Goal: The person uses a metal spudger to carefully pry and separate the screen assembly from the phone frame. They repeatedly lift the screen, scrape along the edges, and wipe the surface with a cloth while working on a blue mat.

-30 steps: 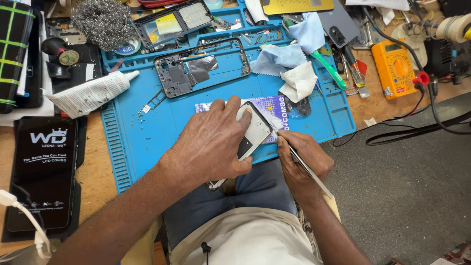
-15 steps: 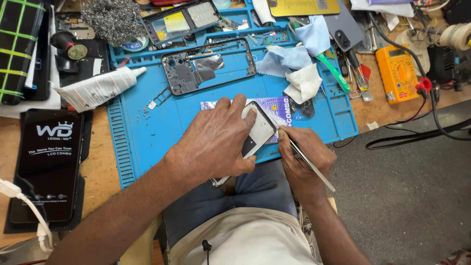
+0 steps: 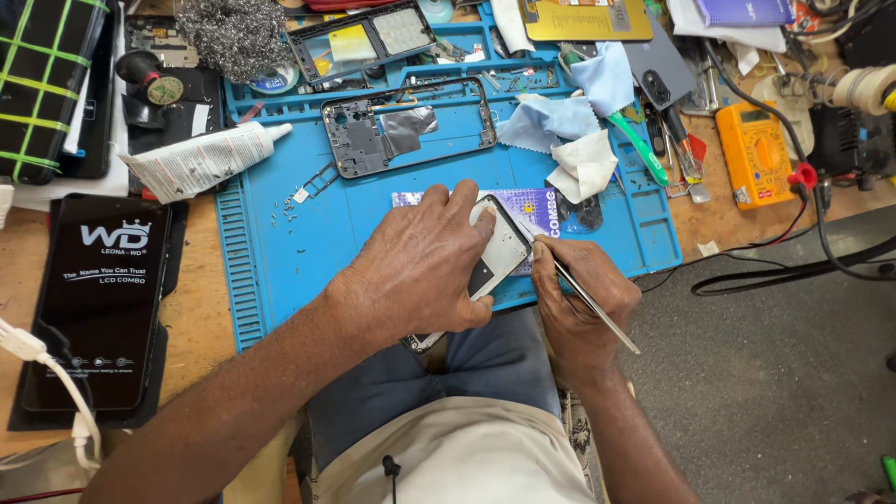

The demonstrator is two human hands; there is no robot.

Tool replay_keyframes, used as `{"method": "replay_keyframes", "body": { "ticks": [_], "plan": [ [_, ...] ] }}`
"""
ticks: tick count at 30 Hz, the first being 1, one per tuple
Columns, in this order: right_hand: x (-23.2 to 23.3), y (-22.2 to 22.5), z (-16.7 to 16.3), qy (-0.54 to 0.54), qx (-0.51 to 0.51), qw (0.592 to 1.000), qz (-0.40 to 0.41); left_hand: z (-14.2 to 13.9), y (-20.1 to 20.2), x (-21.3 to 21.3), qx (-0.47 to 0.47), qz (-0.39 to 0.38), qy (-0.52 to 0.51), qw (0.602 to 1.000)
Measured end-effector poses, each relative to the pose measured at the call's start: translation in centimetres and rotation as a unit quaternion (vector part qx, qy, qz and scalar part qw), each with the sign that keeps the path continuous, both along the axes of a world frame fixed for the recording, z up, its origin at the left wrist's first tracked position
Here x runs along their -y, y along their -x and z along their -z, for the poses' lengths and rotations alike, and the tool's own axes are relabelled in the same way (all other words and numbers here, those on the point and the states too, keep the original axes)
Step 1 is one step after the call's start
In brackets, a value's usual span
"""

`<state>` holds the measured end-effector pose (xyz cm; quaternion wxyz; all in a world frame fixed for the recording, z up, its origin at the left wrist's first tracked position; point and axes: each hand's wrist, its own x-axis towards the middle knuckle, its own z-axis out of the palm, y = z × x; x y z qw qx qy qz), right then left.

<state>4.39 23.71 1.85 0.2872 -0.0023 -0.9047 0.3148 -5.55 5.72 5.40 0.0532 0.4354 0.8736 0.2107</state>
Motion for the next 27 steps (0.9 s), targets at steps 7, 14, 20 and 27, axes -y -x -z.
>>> {"method": "replay_keyframes", "body": {
  "ticks": [7, 14, 20, 27],
  "plan": [
    [0.1, 0.4, -0.2, 0.009, 0.003, 1.000, -0.004, -0.1, 0.4, -0.1, 0.011, 0.000, 0.014, 1.000],
    [-0.3, 0.5, 0.6, -0.010, -0.010, 1.000, -0.008, 0.4, 0.4, -0.1, 0.001, 0.000, 0.012, 1.000],
    [-4.8, 1.6, 1.1, 0.160, 0.016, 0.987, 0.008, 0.0, 0.6, 0.5, -0.023, 0.000, -0.080, 0.996],
    [-13.9, 6.3, -2.6, -0.178, 0.247, 0.935, 0.180, -1.5, 1.1, -0.2, -0.054, 0.003, -0.034, 0.998]
  ]
}}
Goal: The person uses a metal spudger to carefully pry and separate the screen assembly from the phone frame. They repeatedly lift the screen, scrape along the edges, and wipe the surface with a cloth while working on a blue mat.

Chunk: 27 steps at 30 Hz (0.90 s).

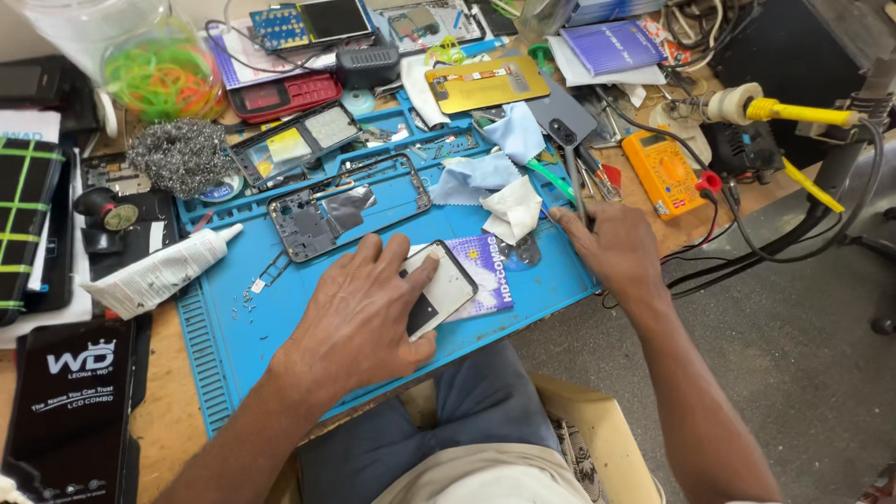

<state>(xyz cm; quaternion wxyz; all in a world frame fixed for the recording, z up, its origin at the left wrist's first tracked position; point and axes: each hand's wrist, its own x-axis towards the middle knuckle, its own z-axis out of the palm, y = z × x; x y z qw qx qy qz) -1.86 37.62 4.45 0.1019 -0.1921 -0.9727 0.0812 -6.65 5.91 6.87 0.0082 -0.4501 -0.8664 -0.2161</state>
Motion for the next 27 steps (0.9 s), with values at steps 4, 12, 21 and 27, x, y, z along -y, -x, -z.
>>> {"method": "replay_keyframes", "body": {
  "ticks": [4, 12, 21, 27],
  "plan": [
    [0.4, -0.3, 0.7, 0.007, -0.146, 0.987, -0.061, 0.1, 0.1, 0.0, -0.007, 0.000, 0.005, 1.000],
    [4.5, -0.2, 0.4, 0.014, -0.213, 0.958, -0.189, 1.2, 0.2, 0.1, 0.021, 0.001, 0.018, 1.000],
    [10.2, -2.2, 2.6, 0.203, -0.089, 0.958, -0.180, 1.6, 0.8, 0.3, 0.068, 0.001, 0.035, 0.997],
    [11.5, 2.8, 2.7, 0.111, -0.093, 0.960, -0.242, 1.8, 0.9, 0.0, 0.054, 0.001, 0.020, 0.998]
  ]
}}
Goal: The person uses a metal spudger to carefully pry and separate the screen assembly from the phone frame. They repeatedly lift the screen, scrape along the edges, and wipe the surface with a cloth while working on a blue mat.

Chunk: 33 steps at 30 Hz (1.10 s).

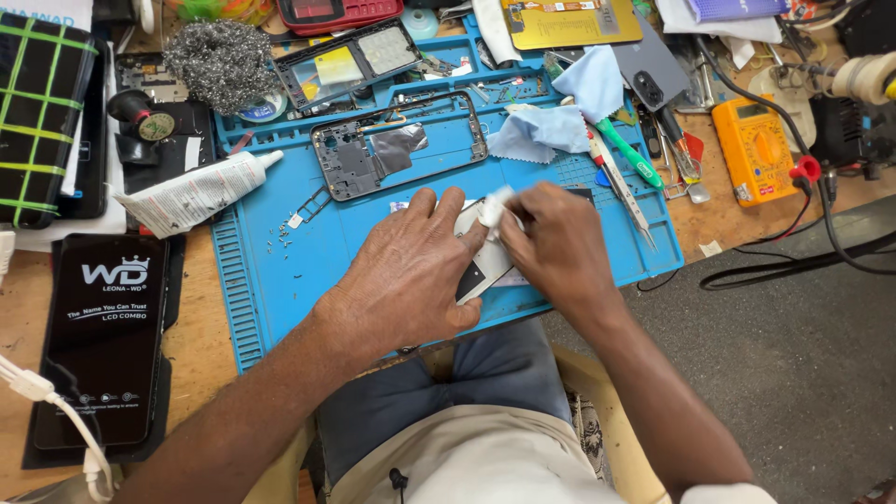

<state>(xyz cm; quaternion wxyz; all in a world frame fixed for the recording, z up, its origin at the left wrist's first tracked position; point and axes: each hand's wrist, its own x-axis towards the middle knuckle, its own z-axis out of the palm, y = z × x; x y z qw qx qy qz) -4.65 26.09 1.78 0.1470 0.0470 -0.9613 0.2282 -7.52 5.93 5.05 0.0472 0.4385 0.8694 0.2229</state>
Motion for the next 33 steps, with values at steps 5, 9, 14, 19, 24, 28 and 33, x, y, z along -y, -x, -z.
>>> {"method": "replay_keyframes", "body": {
  "ticks": [5, 9, 14, 19, 24, 28, 33],
  "plan": [
    [-0.3, -1.1, 0.7, -0.010, 0.012, 1.000, 0.004, 0.0, -0.4, 0.2, 0.003, -0.011, -0.017, 1.000],
    [-3.1, -4.9, -2.3, 0.033, 0.163, 0.985, 0.053, 0.1, -0.4, 0.6, 0.001, -0.015, -0.013, 1.000],
    [-5.1, -5.4, -5.1, 0.040, 0.128, 0.982, 0.130, 0.2, -0.4, 0.4, 0.019, -0.012, 0.001, 1.000],
    [-1.6, -3.4, -0.6, 0.000, 0.078, 0.996, 0.046, 0.0, -0.5, 0.4, -0.001, -0.009, -0.009, 1.000],
    [-1.4, 1.2, 1.5, 0.008, 0.030, 1.000, -0.006, -0.2, -0.8, 0.3, -0.011, 0.003, -0.007, 1.000],
    [-4.1, 0.6, -0.7, 0.164, 0.014, 0.986, -0.007, -0.1, -0.1, 0.7, -0.004, -0.005, -0.012, 1.000],
    [-4.6, -2.9, -1.1, 0.094, 0.109, 0.990, 0.016, 0.4, 0.5, 0.4, 0.010, -0.003, -0.007, 1.000]
  ]
}}
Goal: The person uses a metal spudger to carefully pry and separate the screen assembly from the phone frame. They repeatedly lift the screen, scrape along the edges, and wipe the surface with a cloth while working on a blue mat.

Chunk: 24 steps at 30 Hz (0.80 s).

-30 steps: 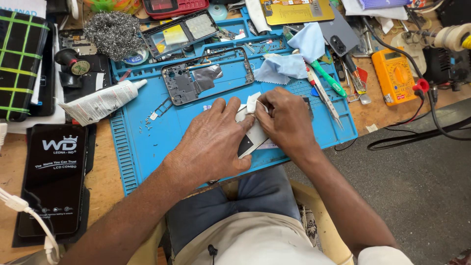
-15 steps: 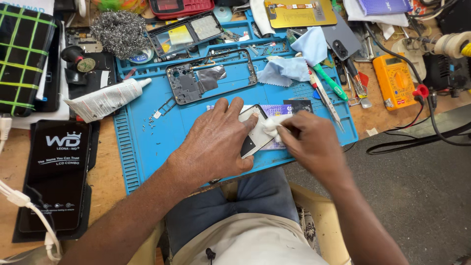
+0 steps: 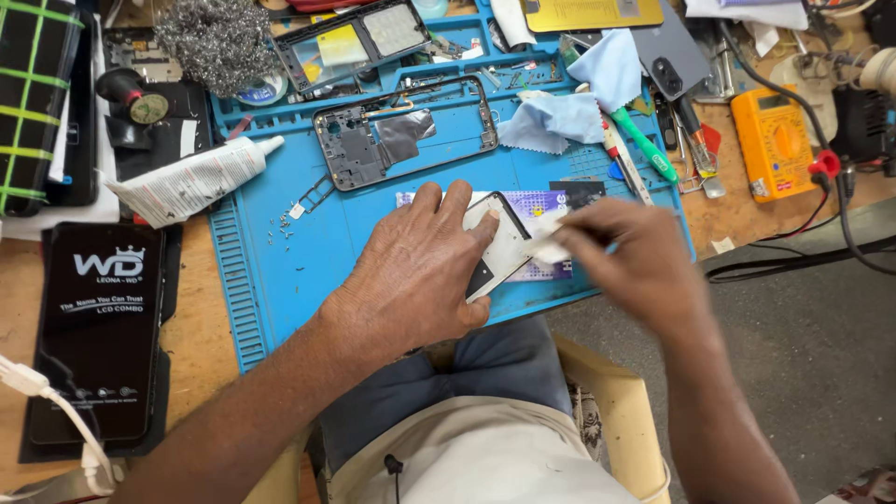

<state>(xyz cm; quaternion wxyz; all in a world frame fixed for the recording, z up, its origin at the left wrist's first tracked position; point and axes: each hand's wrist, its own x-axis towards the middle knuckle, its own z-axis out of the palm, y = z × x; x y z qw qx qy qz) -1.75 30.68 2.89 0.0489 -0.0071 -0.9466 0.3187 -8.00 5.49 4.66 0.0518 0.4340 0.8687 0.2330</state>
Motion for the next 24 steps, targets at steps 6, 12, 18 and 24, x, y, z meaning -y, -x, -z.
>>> {"method": "replay_keyframes", "body": {
  "ticks": [6, 12, 18, 24],
  "plan": [
    [4.1, 4.1, 1.1, -0.049, -0.034, 0.998, -0.015, -0.8, -0.4, -0.3, 0.000, -0.004, 0.006, 1.000],
    [4.5, 1.3, -1.1, -0.054, 0.001, 0.998, 0.015, -0.8, -0.4, 0.1, 0.007, -0.011, 0.009, 1.000],
    [4.3, 3.2, 0.4, -0.066, -0.023, 0.998, -0.003, -0.5, -1.1, 0.0, -0.013, 0.002, -0.019, 1.000],
    [3.7, 1.0, -0.2, -0.096, -0.013, 0.995, -0.010, -1.0, -1.0, 0.0, -0.007, -0.012, 0.000, 1.000]
  ]
}}
